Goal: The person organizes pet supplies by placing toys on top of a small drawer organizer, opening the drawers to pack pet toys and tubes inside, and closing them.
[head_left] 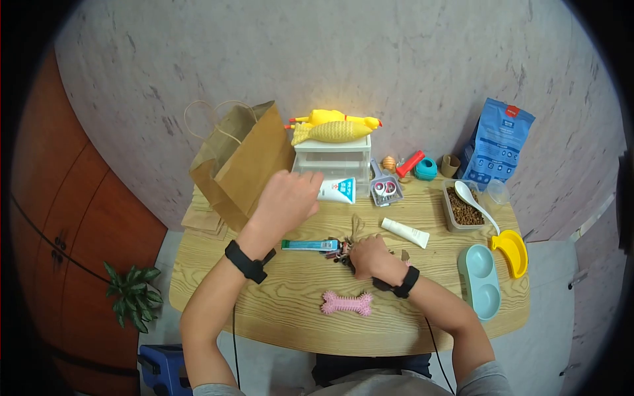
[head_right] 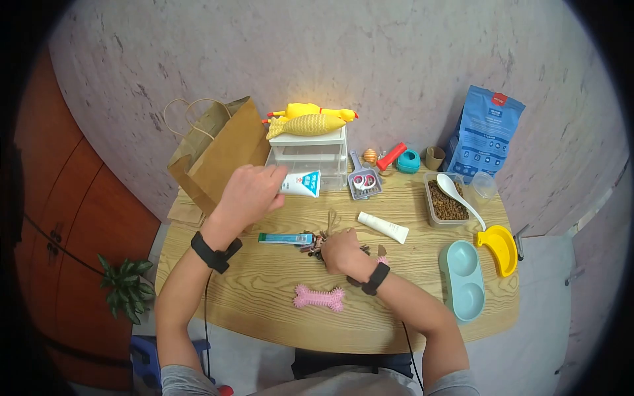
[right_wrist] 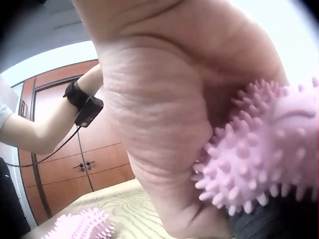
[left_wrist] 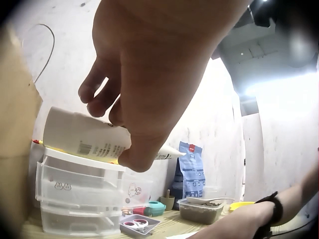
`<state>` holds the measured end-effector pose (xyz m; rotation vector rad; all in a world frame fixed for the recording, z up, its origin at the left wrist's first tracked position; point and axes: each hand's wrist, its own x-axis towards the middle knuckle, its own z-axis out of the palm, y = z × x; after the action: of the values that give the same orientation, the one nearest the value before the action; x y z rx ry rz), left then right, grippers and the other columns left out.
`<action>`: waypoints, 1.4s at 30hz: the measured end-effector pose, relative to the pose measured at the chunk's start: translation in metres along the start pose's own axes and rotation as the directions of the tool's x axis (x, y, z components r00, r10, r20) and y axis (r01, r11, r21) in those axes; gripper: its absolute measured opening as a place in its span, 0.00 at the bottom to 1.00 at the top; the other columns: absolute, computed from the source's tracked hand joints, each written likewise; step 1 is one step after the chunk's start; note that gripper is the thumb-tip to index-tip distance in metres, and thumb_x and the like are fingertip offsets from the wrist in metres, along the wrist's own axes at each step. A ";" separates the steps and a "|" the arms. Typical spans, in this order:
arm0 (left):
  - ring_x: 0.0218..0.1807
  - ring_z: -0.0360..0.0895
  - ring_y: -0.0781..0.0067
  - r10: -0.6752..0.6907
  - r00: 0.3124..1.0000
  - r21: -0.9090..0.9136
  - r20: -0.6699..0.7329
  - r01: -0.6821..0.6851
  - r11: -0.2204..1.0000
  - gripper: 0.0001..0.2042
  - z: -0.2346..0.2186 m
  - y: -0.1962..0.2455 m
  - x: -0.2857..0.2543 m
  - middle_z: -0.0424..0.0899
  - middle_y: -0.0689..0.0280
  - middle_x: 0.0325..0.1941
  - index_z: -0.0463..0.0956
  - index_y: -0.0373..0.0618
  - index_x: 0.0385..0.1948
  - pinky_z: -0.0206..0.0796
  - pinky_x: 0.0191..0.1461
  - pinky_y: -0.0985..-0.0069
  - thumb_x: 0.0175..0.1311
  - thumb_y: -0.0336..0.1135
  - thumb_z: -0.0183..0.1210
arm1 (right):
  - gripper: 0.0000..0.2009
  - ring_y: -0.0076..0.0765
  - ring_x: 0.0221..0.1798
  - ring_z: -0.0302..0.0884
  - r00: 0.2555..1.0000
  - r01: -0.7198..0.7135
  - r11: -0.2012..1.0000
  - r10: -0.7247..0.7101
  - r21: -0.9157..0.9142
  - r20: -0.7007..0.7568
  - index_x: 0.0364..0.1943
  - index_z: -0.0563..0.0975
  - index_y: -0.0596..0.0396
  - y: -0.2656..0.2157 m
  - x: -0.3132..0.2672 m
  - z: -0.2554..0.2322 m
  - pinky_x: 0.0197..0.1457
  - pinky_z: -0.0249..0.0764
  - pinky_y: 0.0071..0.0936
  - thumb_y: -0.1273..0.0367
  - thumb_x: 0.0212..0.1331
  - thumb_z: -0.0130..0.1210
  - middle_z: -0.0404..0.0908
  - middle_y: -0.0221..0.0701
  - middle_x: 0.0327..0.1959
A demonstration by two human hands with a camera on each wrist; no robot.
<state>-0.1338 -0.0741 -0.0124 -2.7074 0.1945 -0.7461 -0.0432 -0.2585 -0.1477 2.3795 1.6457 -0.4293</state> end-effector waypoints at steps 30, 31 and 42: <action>0.48 0.82 0.48 -0.106 0.866 -0.582 0.489 0.414 0.700 0.22 0.055 0.051 -0.085 0.84 0.50 0.45 0.75 0.37 0.49 0.74 0.50 0.57 0.60 0.45 0.63 | 0.28 0.31 0.57 0.79 0.891 0.444 0.126 -0.165 0.887 -0.423 0.64 0.65 0.58 0.058 -0.014 -0.048 0.65 0.74 0.34 0.78 0.57 0.59 0.81 0.34 0.51; 0.50 0.82 0.48 -0.105 0.858 -0.605 0.503 0.437 0.665 0.22 0.071 0.053 -0.081 0.84 0.50 0.46 0.75 0.36 0.48 0.74 0.52 0.57 0.60 0.45 0.63 | 0.28 0.31 0.55 0.79 0.884 0.464 0.110 -0.116 0.879 -0.452 0.63 0.65 0.57 0.057 -0.014 -0.047 0.64 0.74 0.35 0.78 0.56 0.58 0.81 0.34 0.49; 0.38 0.85 0.49 -0.224 0.897 -0.412 0.381 0.382 0.827 0.09 0.146 0.083 -0.063 0.83 0.52 0.39 0.77 0.36 0.35 0.78 0.41 0.56 0.59 0.33 0.58 | 0.23 0.54 0.34 0.81 0.915 0.345 0.771 -0.150 0.535 -0.375 0.48 0.73 0.57 0.018 -0.080 -0.022 0.39 0.76 0.43 0.66 0.50 0.69 0.82 0.46 0.30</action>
<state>-0.1158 -0.0987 -0.1890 -3.3419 -0.1699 -0.3513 -0.0503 -0.3270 -0.0981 2.7783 2.2702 -0.7453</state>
